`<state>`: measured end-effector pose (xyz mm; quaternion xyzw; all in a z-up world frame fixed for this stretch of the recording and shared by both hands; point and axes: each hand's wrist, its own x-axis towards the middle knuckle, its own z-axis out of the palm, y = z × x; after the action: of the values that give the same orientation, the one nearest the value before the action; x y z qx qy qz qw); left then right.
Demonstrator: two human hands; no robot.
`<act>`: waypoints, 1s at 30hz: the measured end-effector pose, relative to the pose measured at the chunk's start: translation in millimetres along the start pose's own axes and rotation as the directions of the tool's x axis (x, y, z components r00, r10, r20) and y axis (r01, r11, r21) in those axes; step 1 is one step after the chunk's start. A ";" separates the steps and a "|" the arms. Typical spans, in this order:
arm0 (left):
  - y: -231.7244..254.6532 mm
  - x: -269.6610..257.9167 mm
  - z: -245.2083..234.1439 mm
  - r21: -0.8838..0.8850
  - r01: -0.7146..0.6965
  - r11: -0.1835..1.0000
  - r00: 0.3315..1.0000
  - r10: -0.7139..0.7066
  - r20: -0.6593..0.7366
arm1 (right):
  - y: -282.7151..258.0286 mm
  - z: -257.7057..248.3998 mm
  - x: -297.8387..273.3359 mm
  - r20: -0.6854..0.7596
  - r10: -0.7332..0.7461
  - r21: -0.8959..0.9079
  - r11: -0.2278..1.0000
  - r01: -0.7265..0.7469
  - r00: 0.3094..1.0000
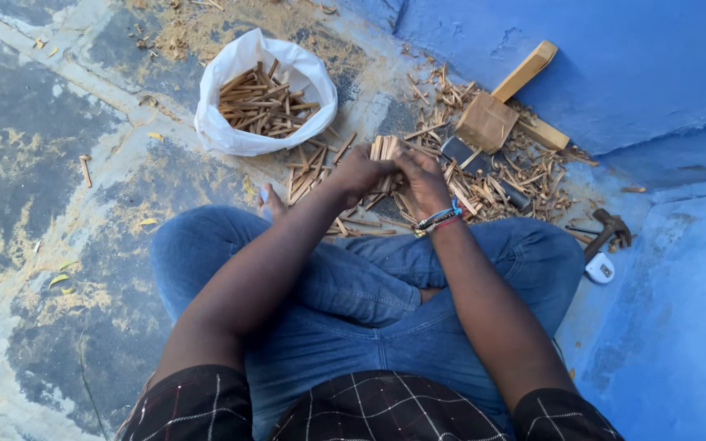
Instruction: The person sorts small wooden sticks by hand while sitting on a floor covered in wood shavings, picking up individual sticks and placing some into a white bag.
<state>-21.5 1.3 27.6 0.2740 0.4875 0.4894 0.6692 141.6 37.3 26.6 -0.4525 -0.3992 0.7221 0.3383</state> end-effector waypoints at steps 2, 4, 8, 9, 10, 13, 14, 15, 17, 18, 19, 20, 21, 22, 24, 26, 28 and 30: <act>-3.7 -7.1 2.2 0.294 -0.066 0.953 0.994 0.088 -0.062 | 17.8 -6.1 1.5 0.015 0.091 0.120 0.988 -0.092 0.996; -1.8 -10.0 2.7 0.387 -0.095 0.917 0.986 0.141 -0.092 | 23.5 -11.2 8.8 0.053 0.103 0.228 0.967 -0.112 0.993; 1.1 -12.5 3.4 0.337 -0.111 0.935 0.987 0.144 -0.074 | 29.7 -11.9 15.3 0.003 0.142 0.248 0.959 -0.138 0.990; 1.8 -11.3 3.5 0.318 -0.066 0.946 0.990 0.101 -0.095 | 30.6 -12.0 15.3 -0.022 0.137 0.261 0.957 -0.127 0.990; 3.4 -9.0 2.0 0.298 -0.020 0.954 0.992 0.057 -0.116 | 33.0 -9.4 16.4 -0.047 0.133 0.274 0.955 -0.116 0.990; 1.4 -6.3 1.4 0.193 0.042 0.980 0.992 -0.018 -0.122 | 37.3 -9.8 14.9 -0.039 0.131 0.292 0.950 -0.114 0.991; 2.0 -4.8 0.3 0.151 0.045 0.987 0.993 -0.028 -0.116 | 37.2 -9.4 16.5 -0.044 0.127 0.311 0.944 -0.107 0.991; 0.4 -5.1 -0.6 0.226 0.050 0.973 0.989 -0.016 -0.149 | 39.5 -9.2 16.0 -0.051 0.128 0.328 0.939 -0.104 0.991; -1.8 -3.3 -1.7 0.366 0.061 0.929 0.978 0.018 -0.208 | 44.2 -8.7 18.1 -0.036 0.092 0.377 0.923 -0.072 0.995; -2.5 -2.8 -3.7 0.330 -0.010 0.944 0.983 0.071 -0.172 | 47.9 -7.1 20.8 -0.016 0.056 0.408 0.912 -0.044 0.998; -3.6 -1.7 -4.2 0.287 -0.082 0.955 0.984 0.124 -0.131 | 48.8 -11.8 22.8 -0.004 0.015 0.436 0.900 -0.012 1.000; -4.7 0.3 -2.8 0.239 -0.153 0.959 0.979 0.180 -0.094 | 49.6 -16.8 26.1 -0.030 0.043 0.428 0.903 -0.026 0.999; -6.0 -1.1 -4.4 0.201 -0.147 0.969 0.979 0.171 -0.112 | 55.2 -16.7 28.6 -0.056 0.077 0.431 0.901 -0.046 0.995; -6.7 -2.5 -5.5 0.163 -0.140 0.977 0.978 0.162 -0.130 | 58.5 -19.9 30.6 -0.082 0.111 0.434 0.898 -0.065 0.990; -3.1 -0.4 -4.6 0.085 -0.138 0.987 0.977 0.149 -0.152 | 54.6 -30.0 41.4 -0.143 0.159 0.467 0.881 -0.075 0.977; -4.1 -4.3 -3.4 0.007 -0.114 0.993 0.981 0.113 -0.155 | 54.6 -37.8 45.4 -0.107 0.150 0.535 0.842 -0.070 0.983; -3.3 -6.5 -2.0 0.051 -0.114 0.992 0.979 0.121 -0.162 | 54.9 -38.6 46.1 0.016 0.050 0.632 0.774 -0.049 0.999; 2.2 -5.0 -2.4 0.136 -0.138 0.981 0.974 0.159 -0.161 | 52.6 -32.3 45.4 0.006 0.042 0.548 0.836 -0.038 0.999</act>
<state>-24.7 -2.7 30.4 0.3080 0.5507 0.5285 0.5680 148.4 60.8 -46.1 -0.3473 -0.1656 0.8117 0.4395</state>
